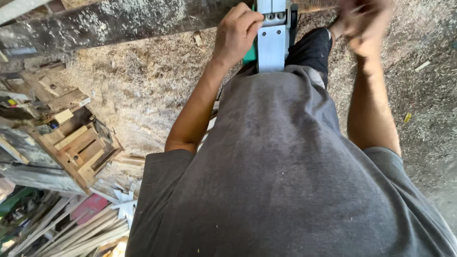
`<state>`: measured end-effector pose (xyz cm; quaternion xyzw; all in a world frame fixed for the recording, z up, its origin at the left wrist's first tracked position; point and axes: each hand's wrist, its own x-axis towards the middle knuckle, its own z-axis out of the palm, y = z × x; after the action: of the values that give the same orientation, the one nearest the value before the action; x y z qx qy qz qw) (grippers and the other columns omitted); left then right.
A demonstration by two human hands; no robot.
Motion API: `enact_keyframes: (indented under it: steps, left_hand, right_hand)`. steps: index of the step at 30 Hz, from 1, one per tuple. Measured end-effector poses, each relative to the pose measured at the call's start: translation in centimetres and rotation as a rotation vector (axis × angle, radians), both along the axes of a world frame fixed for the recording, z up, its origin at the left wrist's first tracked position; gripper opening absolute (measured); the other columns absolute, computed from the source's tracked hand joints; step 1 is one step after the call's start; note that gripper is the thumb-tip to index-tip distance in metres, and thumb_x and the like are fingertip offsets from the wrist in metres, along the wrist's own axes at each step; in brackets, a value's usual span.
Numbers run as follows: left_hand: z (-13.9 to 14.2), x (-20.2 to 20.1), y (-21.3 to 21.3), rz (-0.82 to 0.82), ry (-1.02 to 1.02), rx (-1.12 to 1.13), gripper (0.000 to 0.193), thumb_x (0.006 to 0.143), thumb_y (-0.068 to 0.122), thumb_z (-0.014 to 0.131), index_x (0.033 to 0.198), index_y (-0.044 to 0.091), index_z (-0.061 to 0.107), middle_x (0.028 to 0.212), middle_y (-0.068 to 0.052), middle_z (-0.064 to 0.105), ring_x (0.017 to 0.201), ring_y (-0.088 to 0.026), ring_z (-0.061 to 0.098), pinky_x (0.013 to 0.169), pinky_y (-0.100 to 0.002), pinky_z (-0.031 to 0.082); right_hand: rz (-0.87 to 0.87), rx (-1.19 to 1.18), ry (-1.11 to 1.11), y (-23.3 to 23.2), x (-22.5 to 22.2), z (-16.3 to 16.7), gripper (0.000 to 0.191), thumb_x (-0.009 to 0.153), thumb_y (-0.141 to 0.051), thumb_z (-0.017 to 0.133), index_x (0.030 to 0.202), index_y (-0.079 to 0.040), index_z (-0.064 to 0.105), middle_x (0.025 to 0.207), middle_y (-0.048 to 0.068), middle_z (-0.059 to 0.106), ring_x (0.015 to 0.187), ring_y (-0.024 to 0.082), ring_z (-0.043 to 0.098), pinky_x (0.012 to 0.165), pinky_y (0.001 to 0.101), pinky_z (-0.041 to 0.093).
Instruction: The person assembles a green and silver electric planer by attaching a metal blade and securing it with a wrench. They repeatedly tighten and adjust the blade on the planer while standing in a workshop.
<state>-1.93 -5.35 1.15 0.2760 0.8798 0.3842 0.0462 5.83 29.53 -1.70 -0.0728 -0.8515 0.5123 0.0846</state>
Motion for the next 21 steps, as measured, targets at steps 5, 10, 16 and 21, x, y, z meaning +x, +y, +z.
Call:
enact_keyframes:
  steps: [5, 10, 16, 21]
  left_hand:
    - [-1.4, -0.9, 0.8, -0.063, 0.108, -0.097, 0.004, 0.093, 0.012, 0.075, 0.095, 0.008, 0.076, 0.087, -0.005, 0.063, 0.083, -0.02, 0.065, 0.073, -0.034, 0.057]
    - [-0.8, -2.2, 1.0, -0.084, 0.178, -0.209, 0.007, 0.085, 0.014, 0.064, 0.081, 0.011, 0.069, 0.086, -0.012, 0.061, 0.088, -0.033, 0.063, 0.077, -0.046, 0.053]
    - [2.3, -2.5, 0.0, -0.048, -0.027, -0.153, 0.012, 0.079, -0.004, 0.061, 0.083, 0.004, 0.069, 0.09, -0.013, 0.064, 0.09, -0.031, 0.065, 0.076, -0.045, 0.054]
    - [3.1, -2.8, 0.4, -0.093, 0.004, -0.353, 0.014, 0.096, -0.002, 0.059, 0.083, 0.002, 0.061, 0.089, -0.011, 0.06, 0.085, -0.024, 0.066, 0.071, -0.038, 0.058]
  right_hand:
    - [0.3, 0.327, 0.016, -9.9, -1.1, 1.4, 0.017, 0.102, -0.029, 0.082, 0.106, -0.013, 0.077, 0.102, 0.006, 0.071, 0.096, 0.025, 0.072, 0.082, 0.0366, 0.06]
    - [0.281, 0.507, -0.084, -13.1, -3.6, 2.3, 0.022, 0.105, -0.031, 0.076, 0.095, -0.011, 0.073, 0.101, 0.011, 0.07, 0.088, 0.036, 0.068, 0.075, 0.0486, 0.056]
    - [0.317, 0.481, 0.008, -14.3, -4.1, 5.8, 0.015, 0.099, -0.022, 0.08, 0.097, -0.009, 0.074, 0.097, 0.013, 0.069, 0.093, 0.035, 0.067, 0.079, 0.0459, 0.055]
    - [0.395, 0.472, 0.017, -14.1, -4.7, 7.1, 0.009, 0.097, -0.016, 0.077, 0.1, -0.008, 0.076, 0.095, 0.009, 0.069, 0.091, 0.03, 0.067, 0.081, 0.0419, 0.056]
